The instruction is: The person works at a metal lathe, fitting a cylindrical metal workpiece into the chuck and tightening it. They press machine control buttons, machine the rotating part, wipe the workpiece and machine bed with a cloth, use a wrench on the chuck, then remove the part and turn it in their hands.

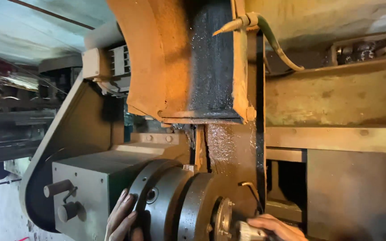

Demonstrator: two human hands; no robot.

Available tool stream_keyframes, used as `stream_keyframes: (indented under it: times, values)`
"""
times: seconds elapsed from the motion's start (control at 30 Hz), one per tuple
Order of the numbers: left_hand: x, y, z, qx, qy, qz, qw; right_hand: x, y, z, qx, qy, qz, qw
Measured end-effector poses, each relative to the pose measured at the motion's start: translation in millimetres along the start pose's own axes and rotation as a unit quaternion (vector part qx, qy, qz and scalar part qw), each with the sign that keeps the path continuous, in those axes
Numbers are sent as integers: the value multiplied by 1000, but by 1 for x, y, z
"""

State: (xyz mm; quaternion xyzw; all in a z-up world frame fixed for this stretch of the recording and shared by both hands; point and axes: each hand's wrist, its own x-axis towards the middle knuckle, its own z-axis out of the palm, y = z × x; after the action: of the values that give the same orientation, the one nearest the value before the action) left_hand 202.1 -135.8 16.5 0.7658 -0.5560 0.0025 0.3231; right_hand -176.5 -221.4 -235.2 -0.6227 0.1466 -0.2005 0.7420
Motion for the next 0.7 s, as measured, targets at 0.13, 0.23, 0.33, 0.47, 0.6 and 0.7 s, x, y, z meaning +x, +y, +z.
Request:
stream_keyframes:
  times: [0.13,0.23,0.33,0.47,0.6,0.7]
  values:
    - [9,16,2,13,16,-3,1000,106,-123,2,-100,128,63,985]
    - [19,26,2,10,11,-8,1000,128,-156,6,-113,211,35,970]
    - [22,35,1,11,10,-15,1000,133,-168,-1,-120,194,-2,974]
    - [28,44,-7,16,-33,-31,999,137,-176,-12,-162,125,13,979]
    - [34,59,3,20,-2,-53,998,142,-190,-15,-175,83,7,981]
    - [36,66,6,34,23,-70,997,137,-186,-7,-163,82,31,983]
